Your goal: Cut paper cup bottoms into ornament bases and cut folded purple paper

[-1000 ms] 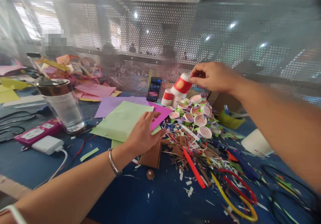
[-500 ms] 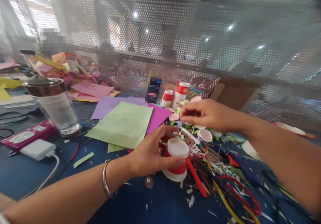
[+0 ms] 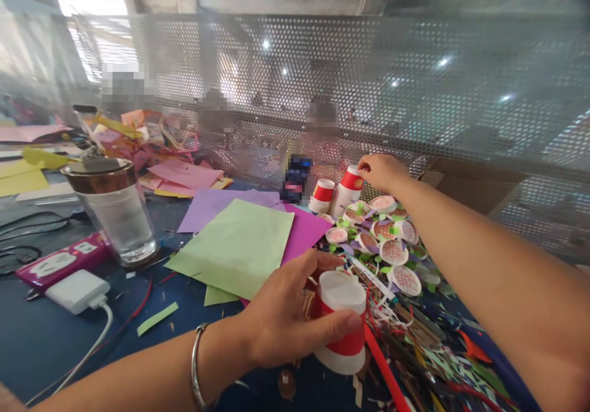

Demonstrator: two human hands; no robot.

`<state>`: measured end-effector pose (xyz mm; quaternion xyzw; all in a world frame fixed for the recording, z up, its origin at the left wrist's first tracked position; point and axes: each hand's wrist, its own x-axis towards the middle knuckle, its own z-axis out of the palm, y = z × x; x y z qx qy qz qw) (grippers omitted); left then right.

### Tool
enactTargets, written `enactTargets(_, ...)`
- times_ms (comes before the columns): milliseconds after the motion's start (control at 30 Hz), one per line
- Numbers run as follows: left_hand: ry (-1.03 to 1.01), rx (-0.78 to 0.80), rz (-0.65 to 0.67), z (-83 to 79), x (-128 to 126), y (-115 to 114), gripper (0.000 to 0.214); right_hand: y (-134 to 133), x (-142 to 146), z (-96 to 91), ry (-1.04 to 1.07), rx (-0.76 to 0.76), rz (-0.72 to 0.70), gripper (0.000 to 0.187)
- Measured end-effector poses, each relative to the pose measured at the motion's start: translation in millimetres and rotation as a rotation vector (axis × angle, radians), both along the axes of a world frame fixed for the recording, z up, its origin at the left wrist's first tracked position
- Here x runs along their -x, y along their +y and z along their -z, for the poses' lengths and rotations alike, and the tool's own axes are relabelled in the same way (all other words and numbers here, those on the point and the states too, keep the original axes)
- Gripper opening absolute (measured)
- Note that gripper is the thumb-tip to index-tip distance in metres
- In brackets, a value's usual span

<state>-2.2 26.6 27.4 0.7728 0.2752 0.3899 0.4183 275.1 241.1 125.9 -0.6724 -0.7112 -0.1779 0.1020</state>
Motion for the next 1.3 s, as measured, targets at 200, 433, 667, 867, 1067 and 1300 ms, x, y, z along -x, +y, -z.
enactTargets(200, 0.107, -0.106, 0.003, 0.0, 1.2, 1.4, 0.058, 1.4, -8.2, -6.9, 0.009, 0.013, -0.009, 0.032)
enactTargets(433, 0.115, -0.108, -0.015, 5.5, 1.2, 4.1, 0.06, -25.2, -16.0, -42.2, 0.081, -0.171, -0.048, 0.008)
enactTargets(667, 0.191, -0.183, -0.031, -0.3, 8.1, 7.0, 0.051, -66.5, -3.3, -67.1, 0.21, -0.254, -0.107, 0.006)
enactTargets(867, 0.36, -0.308, -0.044, -7.1, 15.9, 10.5, 0.052, -150.1, 16.5, -55.8, 0.299, -0.029, -0.248, 0.009)
enactTargets(1067, 0.421, -0.298, -0.031, -4.9, 15.0, 9.2, 0.055, -261.5, 49.9, -12.2, 0.167, 0.297, -0.549, 0.02)
enactTargets(1300, 0.403, -0.432, -0.048, -3.6, 24.1, 16.3, 0.057, -314.9, 63.0, 16.8, 0.05, 0.33, -0.629, 0.017)
